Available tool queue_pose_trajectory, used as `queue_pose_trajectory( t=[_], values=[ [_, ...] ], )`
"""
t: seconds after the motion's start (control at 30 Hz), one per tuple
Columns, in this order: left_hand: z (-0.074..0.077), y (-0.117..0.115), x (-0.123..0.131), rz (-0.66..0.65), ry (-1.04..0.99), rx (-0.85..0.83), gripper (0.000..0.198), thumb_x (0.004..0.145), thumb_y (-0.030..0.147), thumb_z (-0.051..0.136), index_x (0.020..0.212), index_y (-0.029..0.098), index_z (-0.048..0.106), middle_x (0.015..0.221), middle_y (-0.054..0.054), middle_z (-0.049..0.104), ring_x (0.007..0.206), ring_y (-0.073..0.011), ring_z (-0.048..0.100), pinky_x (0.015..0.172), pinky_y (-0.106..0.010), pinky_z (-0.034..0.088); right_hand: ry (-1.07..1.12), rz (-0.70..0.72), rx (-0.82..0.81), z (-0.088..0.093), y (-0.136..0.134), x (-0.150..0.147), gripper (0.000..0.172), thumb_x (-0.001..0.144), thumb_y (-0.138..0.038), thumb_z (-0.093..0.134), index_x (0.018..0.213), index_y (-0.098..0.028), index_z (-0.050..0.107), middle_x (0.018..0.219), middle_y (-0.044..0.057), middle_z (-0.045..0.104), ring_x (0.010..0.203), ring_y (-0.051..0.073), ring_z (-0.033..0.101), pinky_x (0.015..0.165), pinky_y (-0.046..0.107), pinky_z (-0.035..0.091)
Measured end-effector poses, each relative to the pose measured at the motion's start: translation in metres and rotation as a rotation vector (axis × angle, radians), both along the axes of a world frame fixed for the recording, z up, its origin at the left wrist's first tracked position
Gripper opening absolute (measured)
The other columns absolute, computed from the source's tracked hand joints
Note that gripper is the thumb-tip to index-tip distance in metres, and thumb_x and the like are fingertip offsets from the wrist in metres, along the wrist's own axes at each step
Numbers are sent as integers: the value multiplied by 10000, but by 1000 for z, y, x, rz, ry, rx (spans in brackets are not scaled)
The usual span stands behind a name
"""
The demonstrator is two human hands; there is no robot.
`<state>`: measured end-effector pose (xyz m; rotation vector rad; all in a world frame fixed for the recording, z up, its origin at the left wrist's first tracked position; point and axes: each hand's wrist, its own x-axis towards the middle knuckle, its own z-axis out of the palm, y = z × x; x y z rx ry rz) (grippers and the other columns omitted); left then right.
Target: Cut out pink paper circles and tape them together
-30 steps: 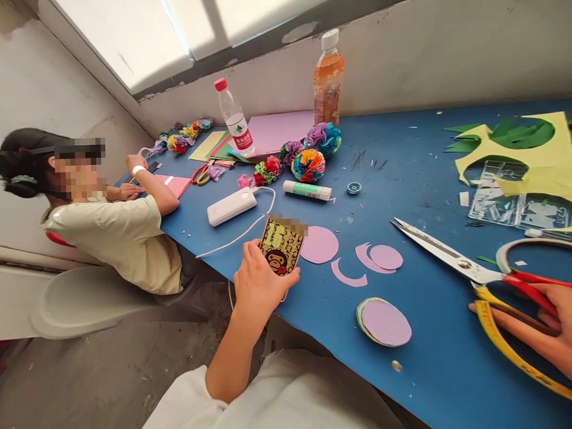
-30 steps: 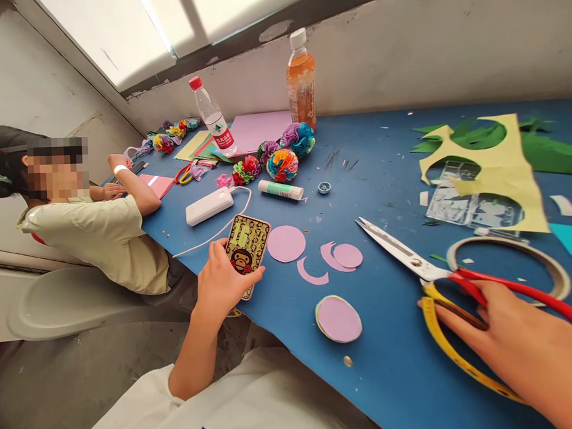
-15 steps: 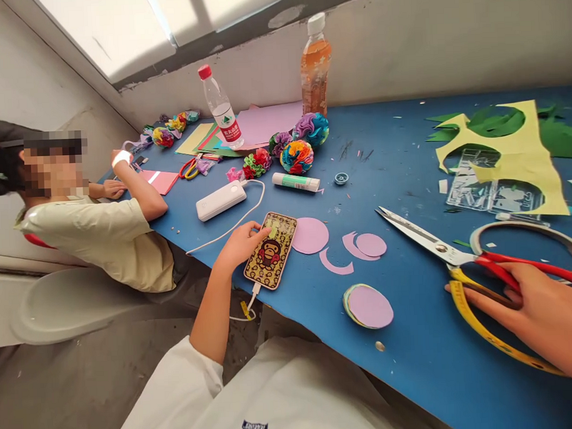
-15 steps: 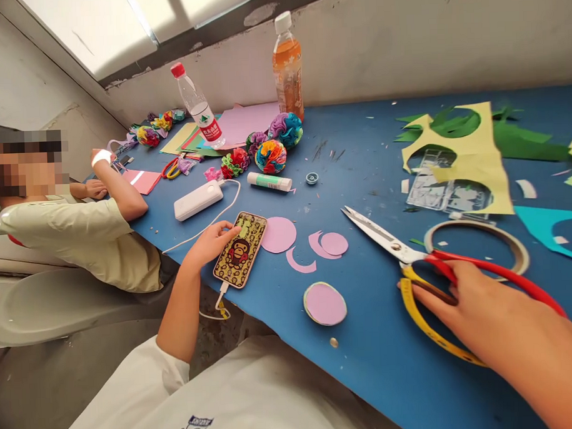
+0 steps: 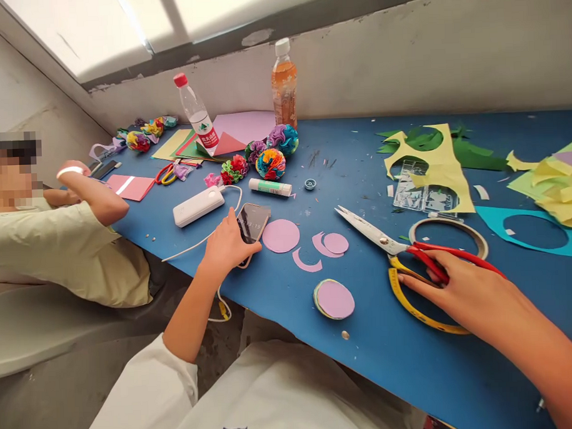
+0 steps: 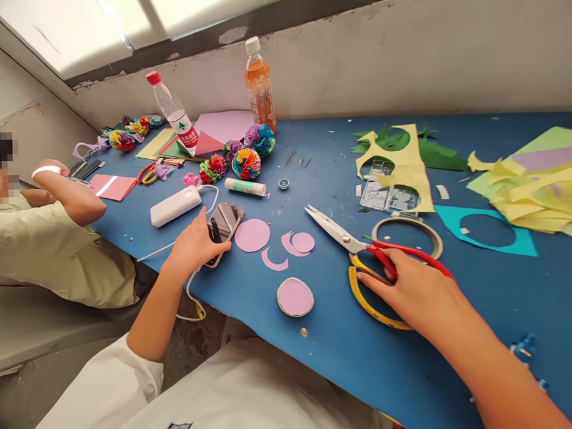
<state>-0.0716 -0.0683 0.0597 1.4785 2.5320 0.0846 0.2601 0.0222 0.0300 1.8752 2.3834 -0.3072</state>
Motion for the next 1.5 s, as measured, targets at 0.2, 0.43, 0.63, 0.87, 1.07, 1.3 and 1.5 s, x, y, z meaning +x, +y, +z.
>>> queue_pose_trajectory(
  t=[0.2, 0.43, 0.63, 0.87, 1.07, 1.3, 1.5],
  values=[
    [8, 34, -24, -40, -29, 6, 950, 729, 523, 615, 1465, 66, 224, 1362, -213, 524, 1220, -352, 537, 908, -391, 483, 58, -82, -42, 6, 1, -5, 595, 737, -513, 510, 1214, -170, 604, 1233, 151, 651, 1095, 375, 601, 813, 429, 523],
    [-2, 17, -13, -153, 76, 107, 734, 824, 467, 587, 1398, 63, 370, 1406, -217, 477, 1275, -356, 481, 981, -451, 465, 31, -133, 70, 8, 2, -3, 532, 836, -442, 537, 1285, -160, 579, 1255, 151, 637, 1127, 365, 595, 866, 462, 528],
    [-32, -39, 33, -356, -42, 545, 355, 856, 327, 567, 1169, 162, 592, 1268, -126, 611, 1177, -254, 577, 1002, -396, 486, 13, -84, 85, 14, -2, -2, 528, 899, -429, 491, 1316, -110, 549, 1289, 207, 603, 1115, 387, 600, 844, 490, 528],
    [-79, -64, 76, -314, -71, 934, 134, 862, 227, 530, 902, 173, 646, 1001, -96, 694, 969, -203, 648, 871, -360, 536, 91, 24, 135, 16, -14, -3, 495, 900, -361, 488, 1284, -52, 527, 1253, 214, 611, 1109, 362, 591, 826, 431, 511],
    [-78, -64, 74, -243, -86, 983, 188, 867, 227, 475, 748, 178, 612, 812, -65, 687, 796, -171, 640, 750, -313, 531, 61, 39, 128, 21, -28, -8, 448, 917, -361, 461, 1256, -78, 537, 1225, 217, 619, 1070, 349, 614, 787, 404, 506],
    [-71, -65, 74, -202, -186, 835, 213, 887, 286, 459, 806, 174, 621, 797, -51, 682, 675, -150, 610, 658, -285, 520, 14, 48, 122, 25, -29, -9, 453, 932, -399, 434, 1248, -92, 542, 1196, 209, 633, 1044, 337, 628, 743, 390, 514],
    [-52, -63, 76, -380, -310, 630, 380, 803, 378, 621, 1133, 190, 592, 1135, -77, 676, 1024, -203, 639, 840, -315, 544, 23, 40, 203, 19, -25, -10, 472, 929, -459, 413, 1190, -111, 593, 1145, 197, 638, 995, 348, 636, 687, 396, 509]
  ],
)
